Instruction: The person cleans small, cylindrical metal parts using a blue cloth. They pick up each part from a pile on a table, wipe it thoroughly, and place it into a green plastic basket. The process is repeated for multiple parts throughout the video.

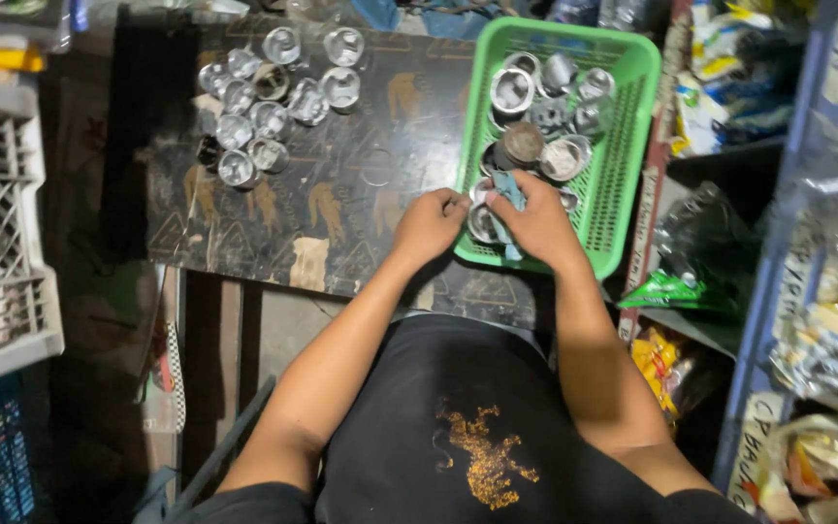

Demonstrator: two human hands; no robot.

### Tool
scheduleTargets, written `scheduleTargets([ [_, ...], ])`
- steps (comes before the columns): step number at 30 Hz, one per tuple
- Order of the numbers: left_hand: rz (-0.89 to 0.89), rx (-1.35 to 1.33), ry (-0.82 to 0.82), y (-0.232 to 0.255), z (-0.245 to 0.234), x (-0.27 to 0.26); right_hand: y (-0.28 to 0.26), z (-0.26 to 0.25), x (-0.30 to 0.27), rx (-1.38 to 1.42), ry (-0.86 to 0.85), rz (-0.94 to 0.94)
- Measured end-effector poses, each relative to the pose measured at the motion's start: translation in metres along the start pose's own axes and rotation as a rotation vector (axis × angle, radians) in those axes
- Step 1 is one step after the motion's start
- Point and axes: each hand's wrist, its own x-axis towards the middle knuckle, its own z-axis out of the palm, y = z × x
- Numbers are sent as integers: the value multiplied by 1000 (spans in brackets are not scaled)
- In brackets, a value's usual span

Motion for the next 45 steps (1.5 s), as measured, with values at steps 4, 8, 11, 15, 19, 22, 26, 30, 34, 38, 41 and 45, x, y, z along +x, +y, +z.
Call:
scheduleTargets([
  [4,-87,-59,66,-33,-30,-10,-31,33,14,-3,-73,-52],
  [8,-105,-161,192,-68,-70,-26,-46,91,37,60,-64,-135],
  [11,-132,-187,278,-103,-100,-35,-64,134,52,38,-133,-200],
  [15,-197,-271,341,-144,-138,-45,-76,191,78,-99,-271,-198],
  [19,-286,-251,358,-197,-151,-22,-114,244,101,-183,-360,-187],
  [22,-312,-243,371,-220,-153,-8,-120,280,125,-243,-376,-120],
  [26,-350,-273,359,-231,-148,-11,-84,314,148,-604,-470,4],
  [30,-363,-276,398,-262,-119,11,-46,319,157,-744,-374,22],
  [34,-283,-460,533,-267,-93,25,-53,292,124,-574,-297,70],
  [38,-137,-1041,323,-181,-132,-9,-106,243,84,-20,-376,39],
  [41,-13,-1067,350,-142,-130,-16,-95,207,78,312,-244,-2],
  [45,275,-1133,243,-111,-123,-16,-60,147,81,811,129,-93],
])
